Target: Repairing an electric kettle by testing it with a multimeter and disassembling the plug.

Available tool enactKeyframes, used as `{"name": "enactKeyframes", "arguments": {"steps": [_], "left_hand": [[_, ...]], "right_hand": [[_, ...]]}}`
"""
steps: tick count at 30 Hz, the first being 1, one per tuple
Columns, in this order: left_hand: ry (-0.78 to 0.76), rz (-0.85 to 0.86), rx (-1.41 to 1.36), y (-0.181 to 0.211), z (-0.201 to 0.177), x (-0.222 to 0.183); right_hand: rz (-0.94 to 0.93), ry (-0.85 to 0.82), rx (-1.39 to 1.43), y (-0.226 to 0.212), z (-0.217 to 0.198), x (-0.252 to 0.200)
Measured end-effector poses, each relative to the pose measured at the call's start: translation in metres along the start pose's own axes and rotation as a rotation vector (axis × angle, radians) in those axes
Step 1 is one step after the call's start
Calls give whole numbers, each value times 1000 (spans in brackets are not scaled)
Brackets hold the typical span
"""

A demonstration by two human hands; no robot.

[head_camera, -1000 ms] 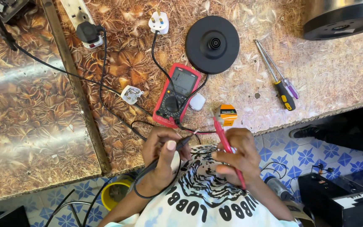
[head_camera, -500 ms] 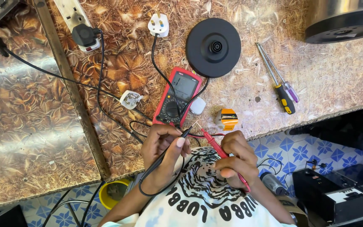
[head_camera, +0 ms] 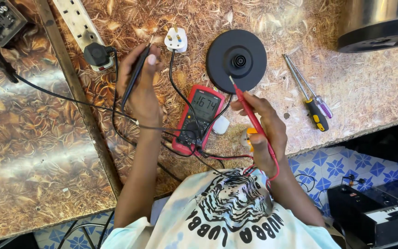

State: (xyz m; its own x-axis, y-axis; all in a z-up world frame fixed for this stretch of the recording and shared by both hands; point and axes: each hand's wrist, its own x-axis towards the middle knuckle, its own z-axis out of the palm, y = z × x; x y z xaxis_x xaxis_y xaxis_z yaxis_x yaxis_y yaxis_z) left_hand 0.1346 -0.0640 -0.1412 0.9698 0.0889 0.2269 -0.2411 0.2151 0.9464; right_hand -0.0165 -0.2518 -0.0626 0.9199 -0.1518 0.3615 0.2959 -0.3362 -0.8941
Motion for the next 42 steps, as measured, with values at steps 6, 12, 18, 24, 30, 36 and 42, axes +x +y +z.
{"name": "enactKeyframes", "arguments": {"steps": [6,12,18,24,30,36,42], "left_hand": [[60,-79,31,-36,21,21],[19,-109,-9,-50,29,16],[-7,-104,37,-64,25,8],[-33,-80,51,-67,22,6],[-71,-72,22,-60,25,6],[-80,-79,19,-61,22,6],[-86,-77,5,-61,22,5]], "right_hand": [[82,135,-12,31,-8,13],[156,334,8,65,-27,10],[194,382,100,95,-27,21],[235,352,133,122,-17,23],[235,262,50,124,-12,33],[237,190,-68,125,-13,35],[237,192,-97,120,-10,39]]}}
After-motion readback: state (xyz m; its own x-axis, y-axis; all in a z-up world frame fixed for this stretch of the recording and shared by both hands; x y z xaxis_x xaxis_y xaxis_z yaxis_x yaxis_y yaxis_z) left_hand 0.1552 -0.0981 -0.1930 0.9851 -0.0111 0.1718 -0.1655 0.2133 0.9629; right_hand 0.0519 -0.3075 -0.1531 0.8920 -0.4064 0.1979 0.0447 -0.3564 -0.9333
